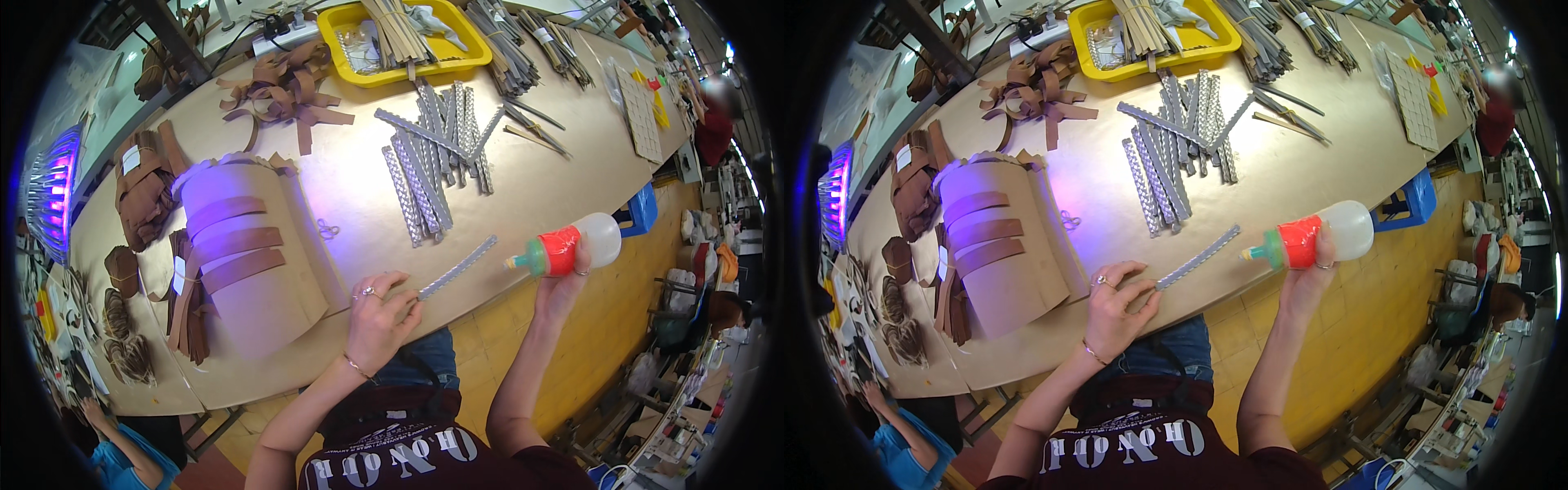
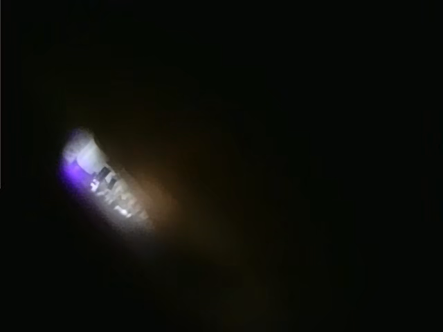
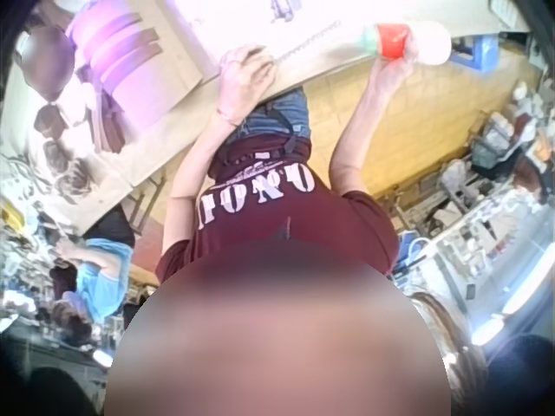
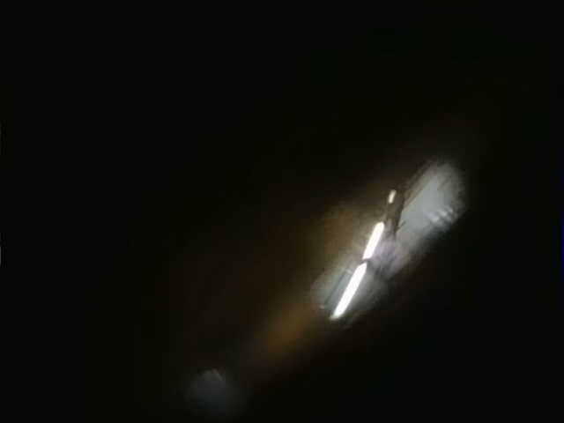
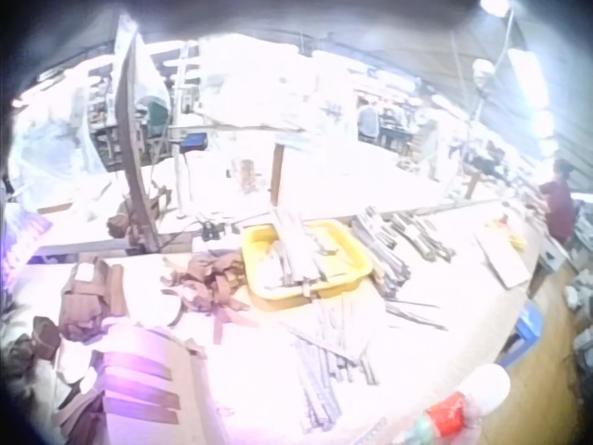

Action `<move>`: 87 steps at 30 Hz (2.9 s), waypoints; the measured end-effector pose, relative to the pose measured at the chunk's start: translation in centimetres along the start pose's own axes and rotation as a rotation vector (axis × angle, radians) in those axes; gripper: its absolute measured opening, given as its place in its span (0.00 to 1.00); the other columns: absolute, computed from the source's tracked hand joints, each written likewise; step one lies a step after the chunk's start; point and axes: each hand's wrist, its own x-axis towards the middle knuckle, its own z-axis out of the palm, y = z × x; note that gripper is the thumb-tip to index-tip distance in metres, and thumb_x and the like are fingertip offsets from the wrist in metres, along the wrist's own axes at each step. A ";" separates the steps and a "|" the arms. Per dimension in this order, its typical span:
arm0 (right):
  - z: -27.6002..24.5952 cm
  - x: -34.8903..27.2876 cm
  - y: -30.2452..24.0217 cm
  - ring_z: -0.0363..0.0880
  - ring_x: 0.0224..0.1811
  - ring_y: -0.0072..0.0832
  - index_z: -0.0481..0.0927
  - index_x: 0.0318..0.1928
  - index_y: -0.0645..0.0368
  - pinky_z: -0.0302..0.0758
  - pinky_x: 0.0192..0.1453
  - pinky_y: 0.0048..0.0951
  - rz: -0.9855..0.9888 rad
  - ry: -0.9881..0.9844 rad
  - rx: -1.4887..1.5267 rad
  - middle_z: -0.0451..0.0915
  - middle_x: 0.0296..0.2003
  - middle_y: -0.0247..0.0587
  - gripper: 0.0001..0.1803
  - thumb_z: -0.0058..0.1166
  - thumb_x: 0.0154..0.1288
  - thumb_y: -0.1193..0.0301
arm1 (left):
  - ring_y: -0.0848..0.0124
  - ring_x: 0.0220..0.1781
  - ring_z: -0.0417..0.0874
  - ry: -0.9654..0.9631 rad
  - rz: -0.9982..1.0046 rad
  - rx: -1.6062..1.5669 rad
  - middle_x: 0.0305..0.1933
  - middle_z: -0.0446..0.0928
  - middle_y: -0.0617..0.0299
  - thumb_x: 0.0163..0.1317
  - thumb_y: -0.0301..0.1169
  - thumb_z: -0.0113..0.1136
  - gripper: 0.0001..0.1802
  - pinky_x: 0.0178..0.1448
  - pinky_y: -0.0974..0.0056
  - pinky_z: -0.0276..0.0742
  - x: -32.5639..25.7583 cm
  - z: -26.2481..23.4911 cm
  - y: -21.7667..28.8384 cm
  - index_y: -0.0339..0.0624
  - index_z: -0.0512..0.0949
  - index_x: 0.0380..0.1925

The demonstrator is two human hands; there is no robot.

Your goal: The person applies glue from a squeeze bottle onto silver patterned strips and joins them end-to-end on a workbench. They handle the strips one at a time, aligning and pressing the glued ends together to form longer pieces.

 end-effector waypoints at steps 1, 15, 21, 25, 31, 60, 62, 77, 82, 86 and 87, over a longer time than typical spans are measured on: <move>0.1 0.1 -0.1 0.79 0.48 0.27 0.71 0.58 0.58 0.79 0.53 0.33 -0.040 -0.015 -0.056 0.77 0.46 0.38 0.28 0.62 0.64 0.57 | 0.58 0.49 0.78 -0.002 -0.010 -0.014 0.49 0.79 0.58 0.46 0.25 0.72 0.10 0.56 0.55 0.72 0.0 0.0 0.0 0.40 0.83 0.32; 3.7 -3.2 0.7 0.83 0.38 0.30 0.78 0.44 0.62 0.79 0.47 0.32 -0.491 -0.207 -0.573 0.82 0.36 0.39 0.21 0.73 0.53 0.68 | 0.61 0.47 0.79 -0.018 -0.058 -0.046 0.47 0.78 0.58 0.45 0.24 0.73 0.10 0.54 0.56 0.71 0.3 0.0 0.1 0.40 0.83 0.30; 4.1 -5.7 1.9 0.84 0.36 0.31 0.80 0.43 0.62 0.80 0.46 0.32 -0.466 -0.277 -0.565 0.83 0.35 0.40 0.20 0.73 0.52 0.68 | 0.60 0.47 0.79 -0.042 -0.082 -0.055 0.47 0.78 0.58 0.45 0.24 0.72 0.10 0.55 0.56 0.71 0.5 -0.3 0.3 0.39 0.84 0.30; 4.3 -7.6 2.3 0.84 0.36 0.32 0.81 0.42 0.62 0.80 0.46 0.33 -0.377 -0.306 -0.489 0.84 0.35 0.40 0.19 0.72 0.53 0.68 | 0.60 0.48 0.79 -0.080 -0.086 -0.059 0.48 0.78 0.57 0.47 0.25 0.72 0.10 0.56 0.56 0.71 0.7 -0.7 0.5 0.39 0.84 0.31; 4.7 -7.9 2.2 0.84 0.36 0.32 0.81 0.42 0.62 0.80 0.46 0.33 -0.402 -0.313 -0.535 0.84 0.35 0.40 0.18 0.72 0.53 0.68 | 0.58 0.48 0.79 -0.240 0.220 0.124 0.46 0.78 0.56 0.53 0.25 0.68 0.10 0.55 0.56 0.74 1.8 -2.2 -0.2 0.37 0.83 0.36; 5.5 -7.0 1.9 0.84 0.30 0.29 0.81 0.39 0.62 0.79 0.37 0.29 -0.464 -0.349 -0.526 0.83 0.30 0.38 0.20 0.75 0.49 0.66 | 0.64 0.46 0.80 -0.363 0.667 0.414 0.43 0.77 0.59 0.52 0.25 0.62 0.11 0.52 0.60 0.78 2.9 -2.4 -1.3 0.35 0.82 0.37; 5.6 -7.0 1.9 0.84 0.30 0.29 0.81 0.40 0.63 0.80 0.37 0.29 -0.484 -0.356 -0.533 0.83 0.30 0.38 0.21 0.74 0.49 0.65 | 0.64 0.46 0.80 -0.358 0.695 0.422 0.43 0.77 0.58 0.52 0.25 0.62 0.11 0.52 0.60 0.77 3.0 -2.4 -1.4 0.34 0.82 0.37; 5.6 -7.0 1.6 0.85 0.29 0.29 0.83 0.36 0.61 0.81 0.36 0.29 -0.519 -0.364 -0.568 0.84 0.28 0.36 0.18 0.74 0.51 0.62 | 0.64 0.40 0.81 -0.315 0.814 0.375 0.44 0.77 0.55 0.47 0.24 0.60 0.15 0.48 0.62 0.79 3.8 -2.6 -2.3 0.30 0.81 0.38; 5.6 -7.1 1.6 0.86 0.29 0.29 0.82 0.36 0.61 0.81 0.36 0.29 -0.497 -0.352 -0.566 0.84 0.28 0.37 0.19 0.74 0.51 0.62 | 0.68 0.41 0.78 -0.381 0.851 0.457 0.44 0.75 0.56 0.52 0.25 0.60 0.11 0.48 0.63 0.78 4.3 -3.0 -2.2 0.31 0.82 0.35; 5.5 -6.9 1.8 0.86 0.29 0.31 0.82 0.36 0.61 0.81 0.35 0.30 -0.514 -0.362 -0.572 0.84 0.28 0.38 0.20 0.75 0.50 0.61 | 0.67 0.43 0.77 -0.364 0.869 0.477 0.45 0.75 0.55 0.52 0.26 0.60 0.11 0.50 0.63 0.78 4.3 -2.9 -2.2 0.31 0.82 0.35; 5.5 -6.9 1.8 0.86 0.29 0.31 0.82 0.36 0.61 0.81 0.35 0.30 -0.511 -0.362 -0.568 0.84 0.28 0.38 0.20 0.75 0.50 0.61 | 0.66 0.43 0.77 -0.363 0.852 0.476 0.46 0.75 0.55 0.52 0.26 0.60 0.11 0.50 0.63 0.78 4.2 -2.8 -2.1 0.31 0.82 0.35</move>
